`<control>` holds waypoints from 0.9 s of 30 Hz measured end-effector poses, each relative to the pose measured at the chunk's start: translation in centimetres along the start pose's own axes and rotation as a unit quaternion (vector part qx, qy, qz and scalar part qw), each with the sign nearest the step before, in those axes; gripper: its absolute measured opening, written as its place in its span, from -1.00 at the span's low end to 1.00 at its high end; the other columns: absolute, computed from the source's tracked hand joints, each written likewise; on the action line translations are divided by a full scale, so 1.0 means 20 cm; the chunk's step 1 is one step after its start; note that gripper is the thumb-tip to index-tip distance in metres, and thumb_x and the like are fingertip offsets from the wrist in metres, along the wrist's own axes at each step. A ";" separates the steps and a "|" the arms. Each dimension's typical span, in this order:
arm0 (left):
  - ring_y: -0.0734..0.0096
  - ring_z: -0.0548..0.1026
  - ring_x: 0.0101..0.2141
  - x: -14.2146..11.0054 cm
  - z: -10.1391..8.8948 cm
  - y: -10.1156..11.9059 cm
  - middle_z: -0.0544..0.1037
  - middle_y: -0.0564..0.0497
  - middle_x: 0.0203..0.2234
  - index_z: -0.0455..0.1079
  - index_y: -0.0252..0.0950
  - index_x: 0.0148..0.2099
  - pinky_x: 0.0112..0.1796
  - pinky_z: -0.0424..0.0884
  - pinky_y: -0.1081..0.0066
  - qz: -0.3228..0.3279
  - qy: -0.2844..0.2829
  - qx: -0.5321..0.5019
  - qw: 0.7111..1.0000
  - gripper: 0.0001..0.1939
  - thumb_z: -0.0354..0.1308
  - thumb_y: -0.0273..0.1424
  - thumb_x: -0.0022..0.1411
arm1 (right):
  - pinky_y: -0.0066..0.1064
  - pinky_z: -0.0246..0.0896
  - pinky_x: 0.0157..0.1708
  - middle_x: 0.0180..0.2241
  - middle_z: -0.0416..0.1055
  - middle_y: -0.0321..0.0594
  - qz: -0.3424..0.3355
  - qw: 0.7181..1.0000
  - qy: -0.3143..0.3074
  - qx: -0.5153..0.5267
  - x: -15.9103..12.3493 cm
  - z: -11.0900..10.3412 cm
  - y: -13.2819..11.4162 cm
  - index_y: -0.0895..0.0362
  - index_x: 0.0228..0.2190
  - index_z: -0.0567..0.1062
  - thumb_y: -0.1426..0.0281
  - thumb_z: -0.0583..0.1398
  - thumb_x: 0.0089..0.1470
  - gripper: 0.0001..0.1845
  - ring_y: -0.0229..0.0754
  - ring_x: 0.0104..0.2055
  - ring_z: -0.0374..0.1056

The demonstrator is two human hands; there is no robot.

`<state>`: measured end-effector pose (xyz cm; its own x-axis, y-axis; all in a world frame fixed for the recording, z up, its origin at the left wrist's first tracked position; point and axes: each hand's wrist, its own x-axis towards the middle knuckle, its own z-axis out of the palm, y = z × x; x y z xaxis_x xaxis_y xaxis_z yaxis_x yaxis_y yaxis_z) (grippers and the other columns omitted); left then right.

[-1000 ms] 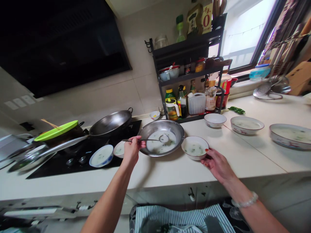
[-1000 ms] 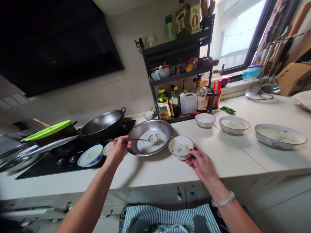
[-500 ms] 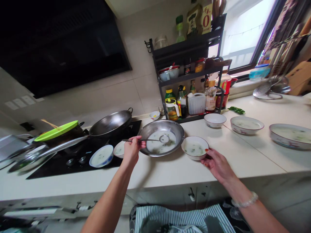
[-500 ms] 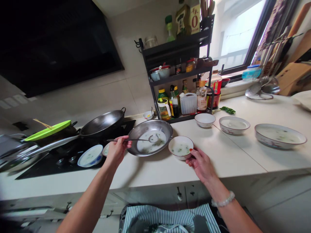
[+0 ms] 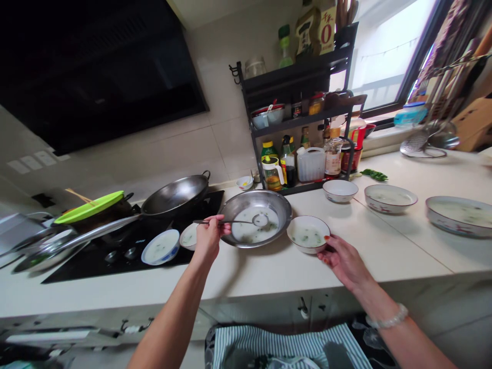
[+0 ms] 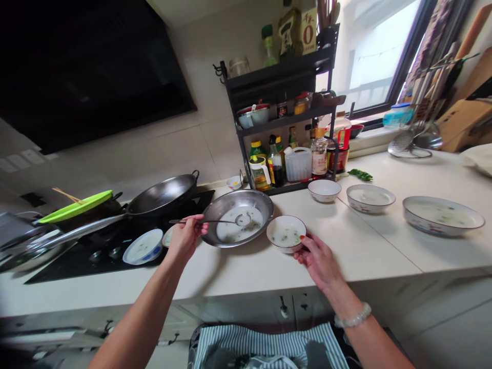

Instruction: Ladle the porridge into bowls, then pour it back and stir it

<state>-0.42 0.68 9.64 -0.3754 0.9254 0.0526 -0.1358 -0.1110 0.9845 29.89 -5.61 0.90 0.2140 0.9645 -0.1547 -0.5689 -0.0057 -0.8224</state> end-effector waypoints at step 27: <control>0.41 0.47 -0.64 -0.32 0.32 0.10 0.47 0.02 -0.63 0.36 -0.36 -0.27 -0.62 0.39 0.45 0.076 -0.209 0.020 0.975 -0.75 0.15 -0.24 0.13 | -0.48 0.17 -0.63 -0.51 0.47 -0.27 -0.005 1.000 -0.019 0.020 0.02 -0.02 0.02 0.10 -0.45 0.55 0.24 0.45 -0.24 -0.71 -0.28 -0.54 0.31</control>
<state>7.54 -3.24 12.32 0.0193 0.9668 0.2547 -0.0695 -0.2529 0.9650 30.08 -5.39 0.16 0.1899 0.9740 -0.1239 -0.5978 0.0146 -0.8015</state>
